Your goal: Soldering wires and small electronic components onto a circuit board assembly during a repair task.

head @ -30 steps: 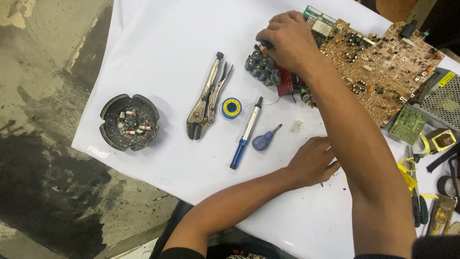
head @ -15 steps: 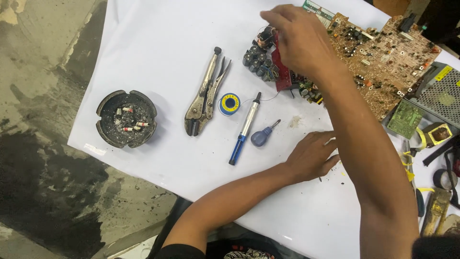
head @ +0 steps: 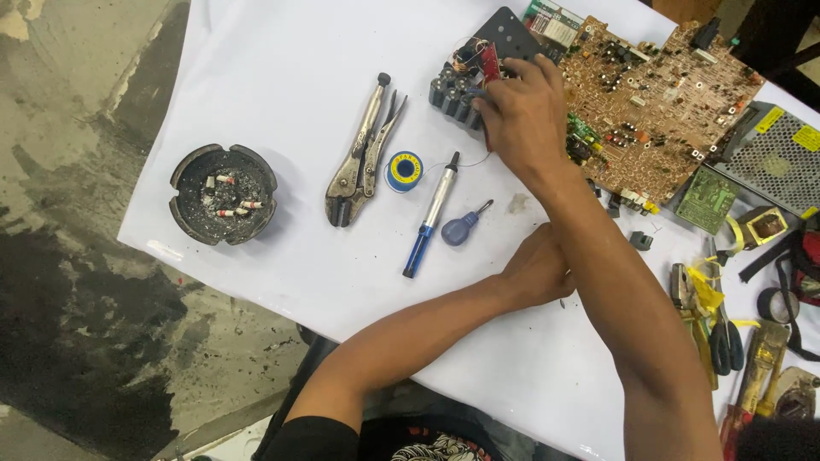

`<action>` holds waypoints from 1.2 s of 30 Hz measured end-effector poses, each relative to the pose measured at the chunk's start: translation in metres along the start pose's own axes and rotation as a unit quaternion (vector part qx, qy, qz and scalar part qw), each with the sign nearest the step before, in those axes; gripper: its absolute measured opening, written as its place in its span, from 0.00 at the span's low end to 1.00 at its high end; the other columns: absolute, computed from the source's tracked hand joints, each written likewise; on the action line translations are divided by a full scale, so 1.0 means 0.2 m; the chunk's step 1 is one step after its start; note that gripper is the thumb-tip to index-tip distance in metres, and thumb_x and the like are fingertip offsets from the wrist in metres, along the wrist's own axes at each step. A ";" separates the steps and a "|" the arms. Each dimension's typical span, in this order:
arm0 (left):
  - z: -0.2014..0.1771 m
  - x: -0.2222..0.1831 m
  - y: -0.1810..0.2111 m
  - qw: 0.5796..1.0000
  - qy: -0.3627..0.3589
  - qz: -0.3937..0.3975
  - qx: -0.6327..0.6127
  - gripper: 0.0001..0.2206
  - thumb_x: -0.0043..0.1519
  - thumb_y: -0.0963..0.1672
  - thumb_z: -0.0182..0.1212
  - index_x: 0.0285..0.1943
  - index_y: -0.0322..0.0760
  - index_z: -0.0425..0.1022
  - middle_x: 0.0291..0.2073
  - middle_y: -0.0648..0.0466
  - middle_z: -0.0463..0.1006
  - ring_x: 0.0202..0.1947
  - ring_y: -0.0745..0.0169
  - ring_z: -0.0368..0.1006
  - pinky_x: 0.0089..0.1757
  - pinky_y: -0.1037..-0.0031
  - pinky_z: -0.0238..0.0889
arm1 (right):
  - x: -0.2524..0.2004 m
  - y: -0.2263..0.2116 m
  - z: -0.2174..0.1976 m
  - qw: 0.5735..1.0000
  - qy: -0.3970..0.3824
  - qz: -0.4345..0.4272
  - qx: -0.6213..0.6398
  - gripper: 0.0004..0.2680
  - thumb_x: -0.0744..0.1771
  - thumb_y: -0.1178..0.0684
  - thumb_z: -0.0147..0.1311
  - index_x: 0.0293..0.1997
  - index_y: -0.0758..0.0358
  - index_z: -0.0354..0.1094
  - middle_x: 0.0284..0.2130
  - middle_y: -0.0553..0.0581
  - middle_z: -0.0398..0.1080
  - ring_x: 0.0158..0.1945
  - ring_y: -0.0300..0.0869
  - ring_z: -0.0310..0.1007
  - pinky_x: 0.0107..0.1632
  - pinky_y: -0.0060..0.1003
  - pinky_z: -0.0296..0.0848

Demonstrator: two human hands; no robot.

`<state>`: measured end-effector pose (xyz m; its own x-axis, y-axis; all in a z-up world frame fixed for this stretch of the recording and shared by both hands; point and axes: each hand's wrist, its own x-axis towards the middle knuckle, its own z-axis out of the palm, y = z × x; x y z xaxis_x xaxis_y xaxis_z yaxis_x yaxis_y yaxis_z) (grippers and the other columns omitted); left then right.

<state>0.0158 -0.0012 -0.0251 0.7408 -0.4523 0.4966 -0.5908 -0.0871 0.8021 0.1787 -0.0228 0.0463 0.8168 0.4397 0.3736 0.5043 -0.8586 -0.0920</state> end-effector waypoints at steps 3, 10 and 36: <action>-0.06 0.02 0.06 0.996 0.016 -0.040 -0.074 0.10 0.50 0.38 0.47 0.20 0.39 0.50 0.15 0.51 0.59 0.20 0.53 0.55 0.27 0.64 0.48 | 0.04 0.00 -0.03 0.992 0.070 0.046 0.096 0.07 0.71 0.49 0.62 0.44 0.62 0.79 0.42 0.62 0.78 0.53 0.53 0.73 0.60 0.57 0.59; -0.13 0.01 0.11 0.981 0.007 -0.176 -0.086 0.13 0.62 0.46 0.54 0.54 0.41 0.73 0.47 0.48 0.79 0.46 0.50 0.76 0.43 0.62 0.68 | -0.05 -0.14 -0.37 0.987 0.063 0.104 0.104 0.09 0.73 0.56 0.54 0.32 0.55 0.72 0.16 0.47 0.68 0.18 0.37 0.61 0.20 0.39 0.56; -0.27 -0.01 0.05 0.989 0.003 -0.070 -0.134 0.28 0.58 0.44 0.79 0.67 0.41 0.72 0.52 0.46 0.79 0.54 0.50 0.78 0.52 0.60 0.74 | -1.47 -0.10 -0.76 0.956 0.081 0.191 0.206 0.20 0.68 0.58 0.61 0.67 0.75 0.64 0.53 0.77 0.70 0.58 0.69 0.71 0.58 0.61 0.72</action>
<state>0.0252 0.0476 0.0006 0.8117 -0.4473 0.3756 -0.3771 0.0898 0.9218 -0.1134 -0.1756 0.0793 0.9261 0.0381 0.3754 0.2720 -0.7570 -0.5941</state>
